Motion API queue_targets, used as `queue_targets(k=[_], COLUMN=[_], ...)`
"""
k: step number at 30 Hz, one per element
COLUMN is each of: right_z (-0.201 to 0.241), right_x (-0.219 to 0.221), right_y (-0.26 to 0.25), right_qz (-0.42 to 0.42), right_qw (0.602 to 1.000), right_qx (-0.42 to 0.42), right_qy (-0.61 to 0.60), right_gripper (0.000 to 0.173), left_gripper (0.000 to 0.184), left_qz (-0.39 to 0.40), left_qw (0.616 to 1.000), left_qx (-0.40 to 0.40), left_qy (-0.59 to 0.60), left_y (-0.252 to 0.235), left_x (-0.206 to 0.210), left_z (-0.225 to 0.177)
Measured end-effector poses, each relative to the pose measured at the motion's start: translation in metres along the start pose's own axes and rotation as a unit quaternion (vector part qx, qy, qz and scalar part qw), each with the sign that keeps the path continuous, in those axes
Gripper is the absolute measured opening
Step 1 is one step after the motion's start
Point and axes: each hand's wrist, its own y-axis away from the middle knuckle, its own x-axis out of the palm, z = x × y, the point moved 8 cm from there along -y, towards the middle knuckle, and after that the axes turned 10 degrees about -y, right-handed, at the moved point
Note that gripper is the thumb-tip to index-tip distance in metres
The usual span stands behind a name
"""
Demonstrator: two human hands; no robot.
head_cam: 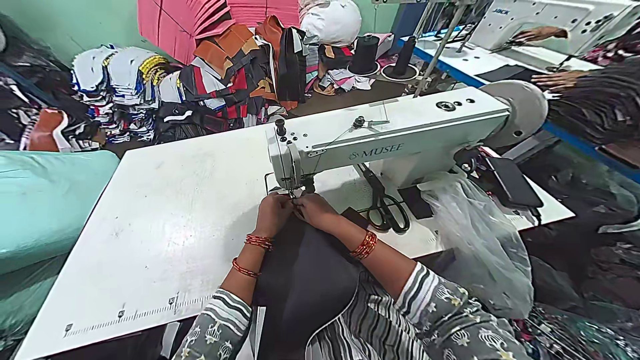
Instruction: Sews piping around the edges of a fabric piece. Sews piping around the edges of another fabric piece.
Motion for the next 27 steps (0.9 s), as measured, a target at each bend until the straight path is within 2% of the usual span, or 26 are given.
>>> queue_targets(k=[7, 10, 18, 23, 27], right_z=[-0.01, -0.018, -0.026, -0.031, -0.036], right_x=[-0.007, -0.008, -0.007, -0.004, -0.003], right_y=[0.001, 0.001, -0.005, -0.005, -0.002], right_qz=[-0.092, -0.115, -0.14, -0.144, -0.146], right_qw=[0.988, 0.978, 0.967, 0.957, 0.942], right_qx=[0.059, 0.097, 0.119, 0.101, 0.11], right_qy=[-0.109, -0.143, -0.177, -0.232, -0.281], right_gripper=[0.029, 0.038, 0.028, 0.023, 0.025], left_gripper=[0.025, 0.025, 0.028, 0.03, 0.033], left_qz=[0.013, 0.004, 0.012, -0.032, -0.063], left_qw=[0.999, 0.999, 1.0, 0.992, 0.98], left_qx=[0.027, 0.028, 0.022, 0.106, 0.184], left_qy=[0.019, 0.016, -0.005, 0.054, 0.038], left_y=[-0.004, -0.001, 0.004, 0.012, 0.019], left_x=[0.001, 0.002, 0.005, 0.002, 0.007], left_z=[0.006, 0.004, -0.001, 0.001, 0.001])
